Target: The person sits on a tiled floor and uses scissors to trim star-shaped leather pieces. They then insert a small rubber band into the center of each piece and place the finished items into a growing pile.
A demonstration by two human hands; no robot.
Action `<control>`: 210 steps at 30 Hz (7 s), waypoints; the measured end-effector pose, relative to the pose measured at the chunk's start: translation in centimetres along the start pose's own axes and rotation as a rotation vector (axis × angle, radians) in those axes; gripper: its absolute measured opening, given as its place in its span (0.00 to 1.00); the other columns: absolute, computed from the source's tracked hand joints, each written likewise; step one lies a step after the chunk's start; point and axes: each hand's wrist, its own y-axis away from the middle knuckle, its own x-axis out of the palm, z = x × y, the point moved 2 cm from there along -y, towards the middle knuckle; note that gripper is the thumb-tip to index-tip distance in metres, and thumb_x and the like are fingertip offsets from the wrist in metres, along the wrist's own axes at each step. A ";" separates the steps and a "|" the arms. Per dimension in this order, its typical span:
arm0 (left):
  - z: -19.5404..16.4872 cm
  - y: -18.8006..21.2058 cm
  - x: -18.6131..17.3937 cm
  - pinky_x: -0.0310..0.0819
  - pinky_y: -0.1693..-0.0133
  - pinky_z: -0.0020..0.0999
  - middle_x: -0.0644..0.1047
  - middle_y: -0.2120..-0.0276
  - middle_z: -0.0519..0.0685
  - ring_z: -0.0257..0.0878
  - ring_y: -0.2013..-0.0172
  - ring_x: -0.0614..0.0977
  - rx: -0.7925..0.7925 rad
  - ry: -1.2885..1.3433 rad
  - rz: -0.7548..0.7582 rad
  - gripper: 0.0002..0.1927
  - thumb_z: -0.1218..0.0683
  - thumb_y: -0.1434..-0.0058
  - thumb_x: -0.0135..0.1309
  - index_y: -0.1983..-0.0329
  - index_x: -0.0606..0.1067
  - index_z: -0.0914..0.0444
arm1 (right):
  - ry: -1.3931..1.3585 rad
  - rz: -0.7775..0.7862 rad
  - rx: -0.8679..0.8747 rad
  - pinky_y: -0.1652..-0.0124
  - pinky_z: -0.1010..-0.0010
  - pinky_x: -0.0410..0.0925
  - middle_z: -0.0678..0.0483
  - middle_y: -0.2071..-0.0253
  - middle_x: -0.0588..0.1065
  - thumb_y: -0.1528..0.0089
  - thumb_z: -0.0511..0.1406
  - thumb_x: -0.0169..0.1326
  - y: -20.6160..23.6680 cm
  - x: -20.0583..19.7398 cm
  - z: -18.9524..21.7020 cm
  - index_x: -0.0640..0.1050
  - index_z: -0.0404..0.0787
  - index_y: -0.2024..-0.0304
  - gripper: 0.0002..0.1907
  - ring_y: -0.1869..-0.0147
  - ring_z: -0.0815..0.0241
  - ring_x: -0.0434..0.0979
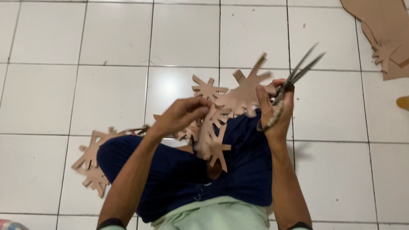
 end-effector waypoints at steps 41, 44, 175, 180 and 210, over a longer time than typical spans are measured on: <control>9.4 5.1 5.1 0.72 0.48 0.56 0.81 0.60 0.56 0.53 0.57 0.83 -0.105 -1.117 0.007 0.24 0.56 0.45 0.60 0.46 0.68 0.64 | -0.099 0.617 0.574 0.78 0.80 0.65 0.58 0.79 0.73 0.31 0.53 0.47 14.6 0.6 -4.9 0.80 0.33 0.60 0.29 0.80 0.72 0.70; 7.7 4.0 2.9 0.79 0.56 0.47 0.81 0.65 0.53 0.47 0.64 0.84 -0.132 -0.704 -0.021 0.23 0.56 0.34 0.54 0.37 0.66 0.62 | -0.112 0.629 0.574 0.77 0.80 0.65 0.58 0.79 0.73 0.32 0.53 0.46 15.1 0.2 -5.0 0.81 0.33 0.59 0.29 0.80 0.71 0.70; -4.2 -1.4 -3.2 0.88 0.65 0.41 0.86 0.61 0.49 0.42 0.61 0.88 -0.216 0.232 -0.273 0.21 0.43 0.35 0.52 0.52 0.82 0.62 | 0.403 0.655 -0.129 0.77 0.71 0.67 0.53 0.78 0.78 0.46 0.59 0.63 5.8 2.0 0.8 0.83 0.36 0.65 0.32 0.78 0.65 0.75; -5.0 -1.4 -2.3 0.85 0.68 0.39 0.86 0.63 0.52 0.39 0.60 0.89 -0.224 0.159 -0.225 0.22 0.41 0.35 0.52 0.53 0.84 0.61 | 0.313 0.654 -0.185 0.77 0.74 0.68 0.54 0.77 0.77 0.45 0.56 0.65 5.4 2.6 1.3 0.82 0.33 0.62 0.31 0.78 0.66 0.76; -4.8 -2.3 -2.8 0.85 0.65 0.40 0.86 0.63 0.52 0.40 0.66 0.88 -0.128 0.132 -0.275 0.20 0.44 0.35 0.53 0.52 0.82 0.62 | 0.521 0.598 -0.249 0.76 0.70 0.69 0.54 0.78 0.78 0.48 0.61 0.64 5.5 1.9 2.8 0.84 0.37 0.64 0.33 0.78 0.61 0.77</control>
